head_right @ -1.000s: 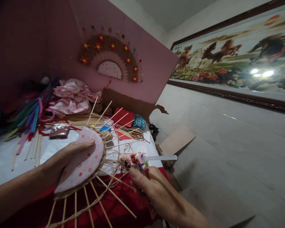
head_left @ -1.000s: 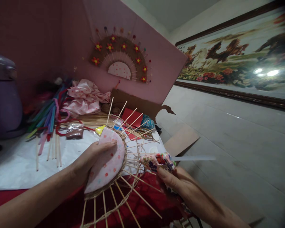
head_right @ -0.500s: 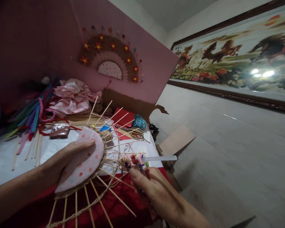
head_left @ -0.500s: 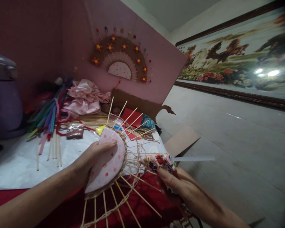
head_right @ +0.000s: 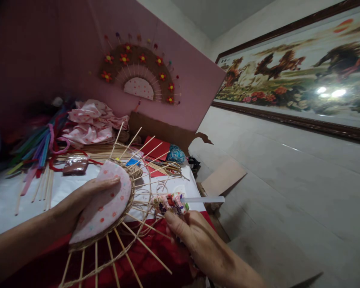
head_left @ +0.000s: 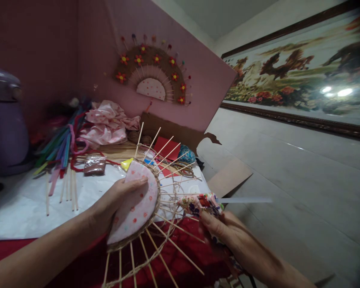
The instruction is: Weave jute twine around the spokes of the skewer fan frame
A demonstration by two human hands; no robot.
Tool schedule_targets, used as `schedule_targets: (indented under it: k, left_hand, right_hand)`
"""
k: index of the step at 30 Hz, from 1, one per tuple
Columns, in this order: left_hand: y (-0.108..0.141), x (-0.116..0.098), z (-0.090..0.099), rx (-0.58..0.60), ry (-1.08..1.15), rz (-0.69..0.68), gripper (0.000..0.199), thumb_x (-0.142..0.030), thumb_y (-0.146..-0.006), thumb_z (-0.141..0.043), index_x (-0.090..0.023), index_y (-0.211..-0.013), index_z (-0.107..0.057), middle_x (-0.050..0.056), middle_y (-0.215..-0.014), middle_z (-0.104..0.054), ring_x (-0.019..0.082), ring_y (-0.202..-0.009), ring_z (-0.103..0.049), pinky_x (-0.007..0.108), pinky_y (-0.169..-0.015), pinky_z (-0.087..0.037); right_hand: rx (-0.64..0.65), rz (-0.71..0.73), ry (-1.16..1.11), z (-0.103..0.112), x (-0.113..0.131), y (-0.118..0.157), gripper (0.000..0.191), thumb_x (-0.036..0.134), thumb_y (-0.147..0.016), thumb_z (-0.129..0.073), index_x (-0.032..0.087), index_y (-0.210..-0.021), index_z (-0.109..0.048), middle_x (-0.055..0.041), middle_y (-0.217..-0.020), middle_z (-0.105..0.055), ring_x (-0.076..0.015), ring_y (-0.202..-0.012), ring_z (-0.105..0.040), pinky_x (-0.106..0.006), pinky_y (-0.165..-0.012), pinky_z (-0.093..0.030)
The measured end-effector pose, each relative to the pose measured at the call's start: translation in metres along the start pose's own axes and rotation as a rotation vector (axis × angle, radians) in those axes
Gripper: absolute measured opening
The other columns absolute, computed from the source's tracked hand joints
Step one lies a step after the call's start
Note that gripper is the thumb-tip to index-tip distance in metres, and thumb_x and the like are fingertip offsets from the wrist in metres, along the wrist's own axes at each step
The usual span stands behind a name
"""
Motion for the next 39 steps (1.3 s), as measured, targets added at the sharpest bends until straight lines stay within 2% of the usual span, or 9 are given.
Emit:
schedule_targets:
  k: [3, 7, 18, 24, 29, 33, 35, 39]
  left_hand:
    - [0.0, 0.0, 0.0, -0.008, -0.009, -0.001, 0.025, -0.037, -0.061, -0.068, -0.015, -0.072, -0.063, 0.006, -0.054, -0.066, 0.018, -0.045, -0.059, 0.025, -0.042, -0.043]
    - [-0.001, 0.001, 0.001, -0.007, -0.008, -0.009, 0.026, -0.038, -0.061, -0.068, -0.015, -0.072, -0.063, 0.006, -0.055, -0.066, 0.018, -0.045, -0.059, 0.025, -0.042, -0.043]
    - [0.006, 0.0, -0.002, 0.04, -0.021, -0.044, 0.028, -0.04, -0.066, -0.064, -0.015, -0.077, -0.061, 0.006, -0.061, -0.067, 0.019, -0.052, -0.061, 0.027, -0.048, -0.046]
    - [0.007, 0.0, -0.004, 0.057, -0.022, -0.03, 0.027, -0.041, -0.068, -0.062, -0.015, -0.076, -0.061, 0.006, -0.061, -0.067, 0.019, -0.052, -0.061, 0.027, -0.048, -0.046]
    - [0.008, 0.001, -0.002, 0.031, -0.017, -0.02, 0.023, -0.038, -0.067, -0.063, -0.016, -0.074, -0.061, 0.004, -0.058, -0.065, 0.018, -0.05, -0.06, 0.025, -0.047, -0.045]
    - [0.007, 0.002, -0.002, 0.045, -0.014, -0.024, 0.027, -0.04, -0.067, -0.062, -0.015, -0.079, -0.061, 0.007, -0.064, -0.067, 0.019, -0.055, -0.062, 0.026, -0.049, -0.045]
    - [0.007, 0.002, -0.002, 0.053, -0.013, -0.031, 0.027, -0.04, -0.067, -0.063, -0.015, -0.077, -0.061, 0.006, -0.062, -0.067, 0.018, -0.053, -0.061, 0.025, -0.048, -0.045]
    - [0.007, 0.001, -0.002, 0.043, -0.008, -0.02, 0.025, -0.04, -0.067, -0.063, -0.015, -0.074, -0.06, 0.004, -0.058, -0.065, 0.017, -0.049, -0.059, 0.025, -0.046, -0.044]
  right_hand:
    - [-0.017, -0.038, 0.034, 0.001, -0.006, -0.001, 0.041, 0.058, -0.078, -0.045, 0.018, -0.068, -0.052, 0.0002, -0.066, -0.05, -0.0125, -0.062, -0.046, -0.024, -0.056, -0.038]
    - [-0.014, -0.016, 0.02, 0.001, -0.007, -0.001, 0.044, 0.059, -0.077, -0.045, 0.017, -0.068, -0.055, 0.0007, -0.063, -0.051, -0.012, -0.059, -0.046, -0.024, -0.054, -0.037]
    - [0.023, -0.038, 0.062, 0.001, 0.006, 0.003, 0.049, 0.06, -0.08, -0.038, 0.016, -0.07, -0.057, -0.0012, -0.068, -0.054, -0.0121, -0.062, -0.049, -0.023, -0.058, -0.038]
    - [0.106, -0.004, 0.017, -0.002, 0.009, 0.001, 0.052, 0.059, -0.082, -0.034, 0.014, -0.068, -0.058, 0.0009, -0.058, -0.048, -0.0086, -0.05, -0.042, -0.021, -0.048, -0.033]
    - [0.069, -0.008, -0.014, -0.003, 0.005, -0.002, 0.053, 0.059, -0.082, -0.035, 0.014, -0.066, -0.057, 0.0024, -0.053, -0.045, -0.0068, -0.044, -0.041, -0.02, -0.045, -0.033]
    - [0.08, -0.09, -0.119, -0.006, -0.005, -0.004, 0.053, 0.063, -0.079, -0.035, 0.015, -0.071, -0.057, 0.0041, -0.047, -0.043, -0.0067, -0.037, -0.039, -0.019, -0.038, -0.03]
    - [0.076, -0.123, -0.169, -0.006, -0.008, -0.005, 0.053, 0.063, -0.078, -0.036, 0.015, -0.075, -0.057, 0.0039, -0.049, -0.045, -0.0064, -0.036, -0.039, -0.019, -0.036, -0.03]
    - [0.055, -0.073, -0.167, -0.003, -0.003, -0.005, 0.049, 0.059, -0.08, -0.04, 0.014, -0.079, -0.059, -0.0004, -0.062, -0.054, -0.0064, -0.044, -0.045, -0.018, -0.041, -0.034]
Point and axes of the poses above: each hand's wrist, its own y-axis away from the middle knuckle, its own z-axis out of the back of the hand, x = y × z, the point moved 4 cm from there along -y, towards the middle knuckle
